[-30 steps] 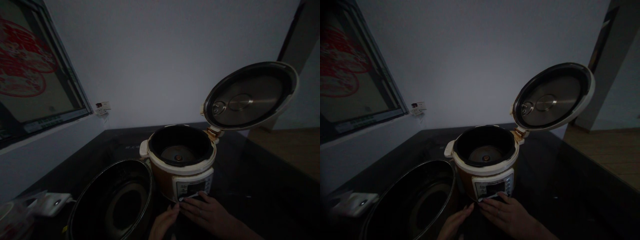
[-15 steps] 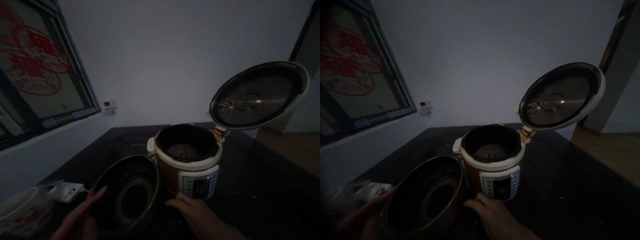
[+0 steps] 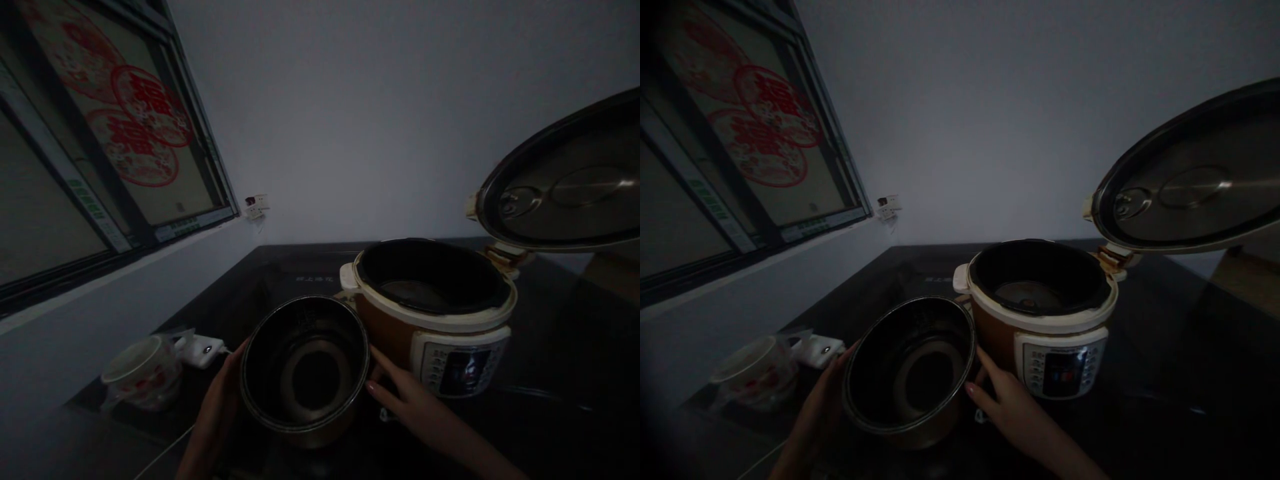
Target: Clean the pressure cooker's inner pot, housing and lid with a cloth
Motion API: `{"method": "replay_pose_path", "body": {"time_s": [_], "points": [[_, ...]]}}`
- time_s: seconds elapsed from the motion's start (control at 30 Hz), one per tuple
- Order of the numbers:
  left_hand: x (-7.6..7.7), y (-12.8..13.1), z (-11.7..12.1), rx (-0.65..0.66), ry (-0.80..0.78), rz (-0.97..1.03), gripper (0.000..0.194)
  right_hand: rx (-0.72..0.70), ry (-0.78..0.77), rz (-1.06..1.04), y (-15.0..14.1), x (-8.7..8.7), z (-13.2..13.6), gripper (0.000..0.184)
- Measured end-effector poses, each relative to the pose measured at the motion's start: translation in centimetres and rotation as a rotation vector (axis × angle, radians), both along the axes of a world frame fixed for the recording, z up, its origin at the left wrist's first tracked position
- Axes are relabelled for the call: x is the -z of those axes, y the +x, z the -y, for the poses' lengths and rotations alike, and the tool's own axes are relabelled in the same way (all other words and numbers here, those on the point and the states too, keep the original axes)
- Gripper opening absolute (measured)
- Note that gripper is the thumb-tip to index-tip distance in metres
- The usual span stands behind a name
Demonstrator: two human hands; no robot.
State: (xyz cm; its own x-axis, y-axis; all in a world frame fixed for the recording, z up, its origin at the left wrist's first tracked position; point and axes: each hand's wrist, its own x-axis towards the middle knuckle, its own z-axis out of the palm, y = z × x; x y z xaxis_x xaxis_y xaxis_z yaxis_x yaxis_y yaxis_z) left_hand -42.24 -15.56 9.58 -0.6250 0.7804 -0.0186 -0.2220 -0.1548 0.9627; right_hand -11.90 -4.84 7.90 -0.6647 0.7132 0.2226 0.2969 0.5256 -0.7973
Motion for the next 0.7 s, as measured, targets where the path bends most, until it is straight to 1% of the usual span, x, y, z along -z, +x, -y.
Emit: {"method": "replay_pose_path", "body": {"time_s": [0.07,0.1,0.17,0.3,0.37,0.4,0.47,0.53,0.63,0.7], "points": [[0.6,0.4,0.2,0.011,-0.019,0.088,0.051,0.018,0.003,0.067,0.3,0.6,0.2,0.067],[0.8,0.5,0.2,0.01,-0.03,0.121,0.052,0.036,0.032,0.108,0.6,1.1,0.3,0.066],[0.9,0.7,0.3,0.005,-0.056,0.133,0.055,0.068,0.145,0.181,1.3,2.1,0.6,0.062],[0.8,0.7,0.0,-0.022,-0.063,0.129,0.057,0.141,0.452,0.294,2.2,3.9,1.2,0.055],[1.0,0.7,-0.3,-0.037,-0.041,0.156,0.056,0.195,0.523,0.316,2.1,4.3,1.4,0.054],[1.1,0.7,-0.5,-0.039,-0.033,0.171,0.055,0.221,0.524,0.298,2.0,4.3,1.5,0.055],[1.4,0.4,-1.0,-0.042,-0.037,0.195,0.054,0.256,0.446,0.203,1.6,4.0,1.6,0.057],[1.7,0.1,-1.3,-0.046,-0.047,0.201,0.056,0.251,0.27,0.062,0.9,3.2,1.5,0.062],[2.2,-0.6,-1.6,-0.042,-0.042,0.165,0.068,0.161,-0.054,-0.139,-0.3,2.0,0.9,0.076],[2.5,-0.9,-1.5,-0.03,-0.033,0.132,0.076,0.103,-0.181,-0.25,-1.1,1.6,0.4,0.085]]}}
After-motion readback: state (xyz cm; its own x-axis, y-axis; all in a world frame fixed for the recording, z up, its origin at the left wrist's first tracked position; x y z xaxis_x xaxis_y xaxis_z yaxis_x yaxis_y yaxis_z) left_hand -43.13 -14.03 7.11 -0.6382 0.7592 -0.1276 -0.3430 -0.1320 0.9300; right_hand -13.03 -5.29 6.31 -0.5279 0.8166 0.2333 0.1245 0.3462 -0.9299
